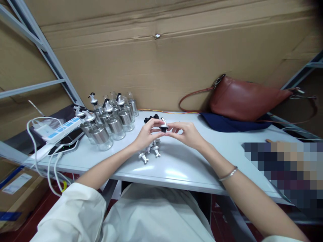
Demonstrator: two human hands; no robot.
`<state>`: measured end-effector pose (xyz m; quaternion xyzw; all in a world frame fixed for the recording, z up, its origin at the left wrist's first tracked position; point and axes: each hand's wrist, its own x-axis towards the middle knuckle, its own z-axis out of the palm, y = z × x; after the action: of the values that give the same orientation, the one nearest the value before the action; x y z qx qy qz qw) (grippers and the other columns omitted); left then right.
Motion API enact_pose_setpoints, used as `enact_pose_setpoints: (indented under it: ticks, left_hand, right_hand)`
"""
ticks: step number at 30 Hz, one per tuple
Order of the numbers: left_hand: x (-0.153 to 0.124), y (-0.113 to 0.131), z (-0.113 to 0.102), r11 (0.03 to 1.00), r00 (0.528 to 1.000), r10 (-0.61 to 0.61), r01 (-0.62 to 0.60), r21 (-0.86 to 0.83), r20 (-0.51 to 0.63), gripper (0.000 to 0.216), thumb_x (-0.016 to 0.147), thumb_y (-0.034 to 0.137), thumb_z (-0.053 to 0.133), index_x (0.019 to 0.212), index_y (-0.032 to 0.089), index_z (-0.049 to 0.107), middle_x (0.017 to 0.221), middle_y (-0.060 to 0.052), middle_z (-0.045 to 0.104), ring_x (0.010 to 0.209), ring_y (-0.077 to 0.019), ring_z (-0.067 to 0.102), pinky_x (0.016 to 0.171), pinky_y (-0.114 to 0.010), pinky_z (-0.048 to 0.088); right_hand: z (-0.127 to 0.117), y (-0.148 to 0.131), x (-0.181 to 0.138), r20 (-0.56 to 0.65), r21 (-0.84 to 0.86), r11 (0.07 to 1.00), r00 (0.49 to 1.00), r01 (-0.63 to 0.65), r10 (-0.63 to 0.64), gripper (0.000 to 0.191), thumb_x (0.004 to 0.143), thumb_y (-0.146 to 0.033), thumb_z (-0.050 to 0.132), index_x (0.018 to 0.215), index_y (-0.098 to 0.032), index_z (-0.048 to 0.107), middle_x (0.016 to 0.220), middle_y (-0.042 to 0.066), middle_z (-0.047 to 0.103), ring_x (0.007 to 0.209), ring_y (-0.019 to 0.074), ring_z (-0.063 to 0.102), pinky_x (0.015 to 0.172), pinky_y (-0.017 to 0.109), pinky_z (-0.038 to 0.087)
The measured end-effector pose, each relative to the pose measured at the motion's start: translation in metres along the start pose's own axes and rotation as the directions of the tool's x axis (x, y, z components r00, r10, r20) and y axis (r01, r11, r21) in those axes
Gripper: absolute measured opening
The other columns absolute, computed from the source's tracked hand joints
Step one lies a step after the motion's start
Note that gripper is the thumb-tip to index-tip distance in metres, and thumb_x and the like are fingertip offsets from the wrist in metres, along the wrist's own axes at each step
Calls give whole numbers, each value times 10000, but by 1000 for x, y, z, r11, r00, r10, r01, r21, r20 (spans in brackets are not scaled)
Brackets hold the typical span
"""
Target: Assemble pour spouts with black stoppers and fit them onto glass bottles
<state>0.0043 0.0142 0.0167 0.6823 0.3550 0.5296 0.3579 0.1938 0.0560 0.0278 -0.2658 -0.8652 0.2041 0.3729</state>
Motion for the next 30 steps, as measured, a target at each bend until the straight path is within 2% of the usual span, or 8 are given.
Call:
enact_pose_setpoints:
  ticks: [3, 10, 16, 19, 25, 28, 30]
  left_hand:
    - [0, -3, -1, 1000, 999, -28, 27, 14, 47, 324, 747, 194, 674, 1054, 203, 575, 1124, -63, 571, 1032, -176, 581, 917, -356, 490]
    - [-2, -6, -1, 988, 996, 78, -83, 133, 44, 290, 778, 210, 642, 1067, 229, 639, 1115, -63, 513, 1097, -183, 538, 924, -331, 480]
    - [-1, -2, -1, 923, 977, 213, -202, 326, 2, 303, 746, 133, 600, 1040, 198, 636, 1019, -69, 591, 974, -169, 558, 838, -296, 458]
    - [0, 1, -3, 913, 976, 218, -206, 352, 4, 304, 747, 131, 596, 1041, 196, 636, 978, -61, 603, 918, -158, 564, 792, -281, 457]
    - [0, 3, -4, 894, 970, 240, -237, 379, 40, 334, 723, 85, 585, 1030, 200, 648, 938, -48, 598, 888, -151, 575, 797, -280, 465]
    - [-1, 2, -3, 886, 967, 248, -249, 391, 53, 340, 724, 76, 586, 1034, 200, 648, 952, -48, 603, 883, -148, 581, 801, -284, 466]
    - [-2, 2, -2, 884, 968, 245, -247, 397, 58, 319, 736, 95, 603, 1033, 202, 647, 954, -48, 603, 884, -147, 583, 812, -292, 467]
  right_hand:
    - [-1, 1, 1, -14, -18, 1000, 1000, 22, -22, 314, 814, -457, 599, 940, -203, 734, 808, 68, 726, 592, 167, 603, 616, 308, 500]
    - [1, -1, 0, 61, -35, 998, 997, 48, -46, 316, 847, -354, 542, 1068, -198, 707, 801, 56, 723, 615, 160, 605, 632, 284, 488]
    - [0, -4, 0, 75, -84, 995, 996, 60, -54, 343, 871, -304, 454, 1065, -183, 709, 801, 53, 731, 625, 157, 614, 622, 276, 470]
    - [1, -5, -1, 61, -98, 993, 997, 60, -54, 347, 858, -277, 454, 1087, -194, 701, 817, 45, 736, 625, 157, 614, 630, 281, 470]
    - [-3, -1, 1, 69, -130, 989, 996, 73, -65, 331, 843, -228, 470, 1071, -194, 707, 854, 53, 738, 667, 175, 639, 649, 291, 482]
    - [-19, 14, 4, -5, -230, 973, 1000, 14, -16, 304, 838, -225, 479, 1004, -173, 728, 903, 81, 738, 739, 215, 665, 692, 323, 497]
    - [-34, 32, 4, -75, -311, 946, 995, -87, 66, 281, 831, -232, 498, 969, -168, 734, 946, 94, 733, 741, 231, 671, 705, 341, 504]
